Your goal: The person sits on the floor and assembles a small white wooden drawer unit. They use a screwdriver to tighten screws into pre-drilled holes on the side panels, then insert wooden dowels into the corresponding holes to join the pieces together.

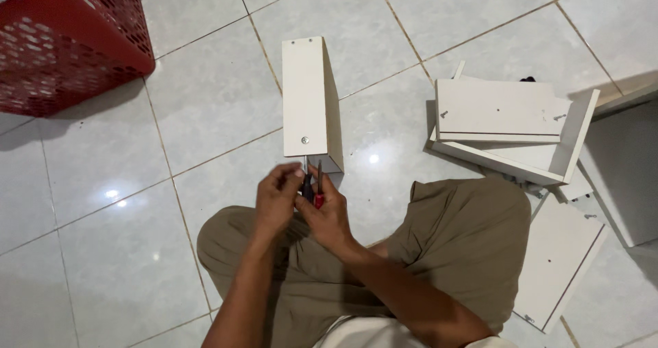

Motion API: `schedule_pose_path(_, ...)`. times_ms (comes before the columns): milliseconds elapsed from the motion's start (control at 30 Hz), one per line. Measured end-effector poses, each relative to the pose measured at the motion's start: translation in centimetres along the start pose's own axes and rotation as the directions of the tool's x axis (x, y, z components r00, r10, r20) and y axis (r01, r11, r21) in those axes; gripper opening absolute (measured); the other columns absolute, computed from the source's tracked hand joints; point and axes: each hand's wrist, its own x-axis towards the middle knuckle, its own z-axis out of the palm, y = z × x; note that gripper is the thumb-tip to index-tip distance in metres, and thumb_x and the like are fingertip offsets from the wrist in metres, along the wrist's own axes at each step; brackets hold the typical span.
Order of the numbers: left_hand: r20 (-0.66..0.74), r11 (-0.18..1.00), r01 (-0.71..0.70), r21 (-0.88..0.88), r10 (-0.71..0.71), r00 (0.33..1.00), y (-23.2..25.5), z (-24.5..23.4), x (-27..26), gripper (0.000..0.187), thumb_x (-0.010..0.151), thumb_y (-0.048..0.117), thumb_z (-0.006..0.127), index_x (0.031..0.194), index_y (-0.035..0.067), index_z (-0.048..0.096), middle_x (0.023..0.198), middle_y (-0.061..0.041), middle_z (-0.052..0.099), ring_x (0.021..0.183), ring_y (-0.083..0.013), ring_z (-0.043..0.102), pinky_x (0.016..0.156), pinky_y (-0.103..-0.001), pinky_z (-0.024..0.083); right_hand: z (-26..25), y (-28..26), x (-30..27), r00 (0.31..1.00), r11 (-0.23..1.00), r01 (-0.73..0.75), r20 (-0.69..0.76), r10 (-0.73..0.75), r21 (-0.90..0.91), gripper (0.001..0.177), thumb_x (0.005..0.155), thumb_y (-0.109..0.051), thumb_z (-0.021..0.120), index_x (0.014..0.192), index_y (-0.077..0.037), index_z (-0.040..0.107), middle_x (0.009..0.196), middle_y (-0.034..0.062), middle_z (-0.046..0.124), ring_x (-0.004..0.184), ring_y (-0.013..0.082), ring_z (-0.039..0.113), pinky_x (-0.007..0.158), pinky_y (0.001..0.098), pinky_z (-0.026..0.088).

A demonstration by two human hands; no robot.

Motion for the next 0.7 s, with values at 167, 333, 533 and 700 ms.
schedule_pose_path(167, 0.129, 0.952, 0.168, -0.255, -0.139, 0.982, -1.6, 0.5, -0.3, 0.019, 0.099, 0.014, 0.064, 0.101, -0.004, 0.07, 0.084, -0.005, 0.067, 0.07, -0.0101, 0.058, 0.059, -0.025, 0.048, -1.3, 0.5, -0.5, 1.0, 0.993, -0.006, -0.012, 0.005, -0.121, 0.059, 0.088, -0.002, 0.076, 0.139, 0.001, 0.049, 0.093, 0.0036, 0.055, 0.078, 0.0081, 0.054, 0.067, 0.0228, 0.049)
schedule_pose_path(333, 0.101, 0.9, 0.197, -0.389, -0.171, 0.98, -1.0, 2.3, 0.0, 0.015, 0.101, 0.016, 0.054, 0.105, 0.002, 0.058, 0.078, -0.005, 0.065, 0.062, -0.012, 0.059, 0.053, -0.027, 0.052, -5.8, -0.2, 0.4, 0.995, 0.972, -0.005, -0.097, -0.019, -0.235, 0.033, 0.092, -0.008, 0.065, 0.125, -0.003, 0.061, 0.096, 0.0012, 0.065, 0.063, 0.0047, 0.061, 0.051, 0.0232, 0.053)
schedule_pose_path(533, 0.015, 0.926, 0.113, -0.359, -0.115, 0.993, -0.3, 2.7, 0.3, 0.019, 0.1, 0.014, 0.049, 0.115, 0.005, 0.057, 0.07, -0.003, 0.057, 0.055, -0.0101, 0.047, 0.047, -0.028, 0.041, -11.5, -4.0, 17.7, 0.891, 0.662, 0.359, 0.031, -0.453, -0.658, 0.064, 0.091, -0.04, 0.086, 0.139, -0.004, 0.061, 0.134, 0.0149, 0.063, 0.096, 0.0229, 0.059, 0.077, 0.0351, 0.052)
schedule_pose_path(700, -0.097, 0.997, 0.0, -0.08, -0.008, 0.995, 0.5, 1.5, 1.0, 0.022, 0.101, 0.017, 0.055, 0.109, 0.001, 0.067, 0.066, 0.001, 0.056, 0.059, -0.0073, 0.049, 0.052, -0.026, 0.041, -9.4, -5.7, 24.1, 0.98, 0.836, 0.176, 0.176, -0.097, -0.52, 0.094, 0.088, -0.05, 0.082, 0.158, -0.007, 0.038, 0.152, 0.0199, 0.049, 0.135, 0.0337, 0.048, 0.094, 0.0408, 0.049)
